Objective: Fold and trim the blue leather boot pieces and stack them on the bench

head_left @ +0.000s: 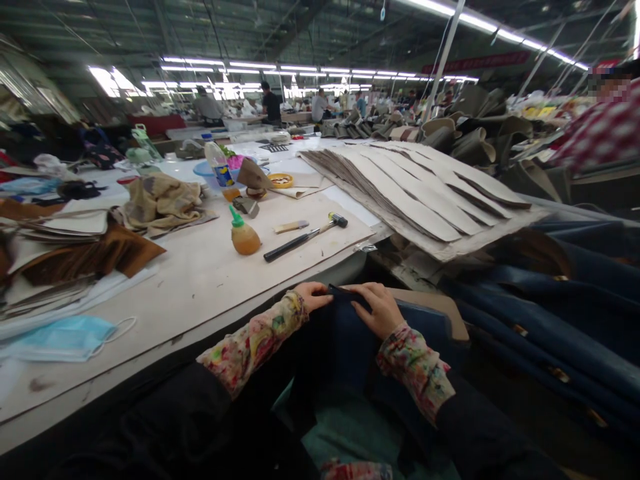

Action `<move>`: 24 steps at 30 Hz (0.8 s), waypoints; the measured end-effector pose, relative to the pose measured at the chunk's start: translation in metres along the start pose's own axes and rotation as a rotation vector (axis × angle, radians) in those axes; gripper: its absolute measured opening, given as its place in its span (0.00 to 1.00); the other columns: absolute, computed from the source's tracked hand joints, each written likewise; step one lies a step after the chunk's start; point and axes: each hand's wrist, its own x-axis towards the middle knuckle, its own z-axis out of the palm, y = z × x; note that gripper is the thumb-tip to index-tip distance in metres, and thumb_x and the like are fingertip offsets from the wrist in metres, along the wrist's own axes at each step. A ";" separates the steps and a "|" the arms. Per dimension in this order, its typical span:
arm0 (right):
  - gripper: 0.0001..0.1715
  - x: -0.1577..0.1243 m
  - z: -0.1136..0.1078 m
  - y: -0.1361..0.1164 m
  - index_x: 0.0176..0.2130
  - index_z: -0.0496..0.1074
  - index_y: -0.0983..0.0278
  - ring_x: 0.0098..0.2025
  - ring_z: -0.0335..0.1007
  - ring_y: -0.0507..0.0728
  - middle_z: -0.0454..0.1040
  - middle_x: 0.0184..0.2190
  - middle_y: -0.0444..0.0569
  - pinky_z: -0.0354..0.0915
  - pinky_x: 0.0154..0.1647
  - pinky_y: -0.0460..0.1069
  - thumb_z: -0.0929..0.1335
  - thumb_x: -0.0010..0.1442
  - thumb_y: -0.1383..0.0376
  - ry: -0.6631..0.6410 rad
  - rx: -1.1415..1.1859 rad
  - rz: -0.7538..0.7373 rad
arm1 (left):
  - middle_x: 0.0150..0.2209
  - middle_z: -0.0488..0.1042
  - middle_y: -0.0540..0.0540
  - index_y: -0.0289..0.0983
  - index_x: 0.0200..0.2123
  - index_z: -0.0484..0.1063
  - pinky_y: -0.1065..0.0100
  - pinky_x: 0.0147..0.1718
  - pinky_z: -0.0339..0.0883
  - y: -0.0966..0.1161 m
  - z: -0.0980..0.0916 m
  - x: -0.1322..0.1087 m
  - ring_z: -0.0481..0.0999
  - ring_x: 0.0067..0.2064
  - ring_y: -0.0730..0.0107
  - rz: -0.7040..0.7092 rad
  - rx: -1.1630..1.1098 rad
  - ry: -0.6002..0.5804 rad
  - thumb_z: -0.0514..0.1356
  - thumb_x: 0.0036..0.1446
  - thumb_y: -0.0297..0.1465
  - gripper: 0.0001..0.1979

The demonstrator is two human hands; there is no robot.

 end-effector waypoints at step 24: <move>0.23 -0.034 -0.008 -0.041 0.52 0.61 0.66 0.44 0.59 0.58 0.65 0.45 0.51 0.57 0.46 0.54 0.62 0.56 0.67 -0.209 -0.202 0.062 | 0.29 0.72 0.45 0.29 0.33 0.71 0.75 0.31 0.63 0.001 0.046 -0.035 0.68 0.28 0.75 -0.203 -0.563 0.157 0.63 0.32 0.47 0.29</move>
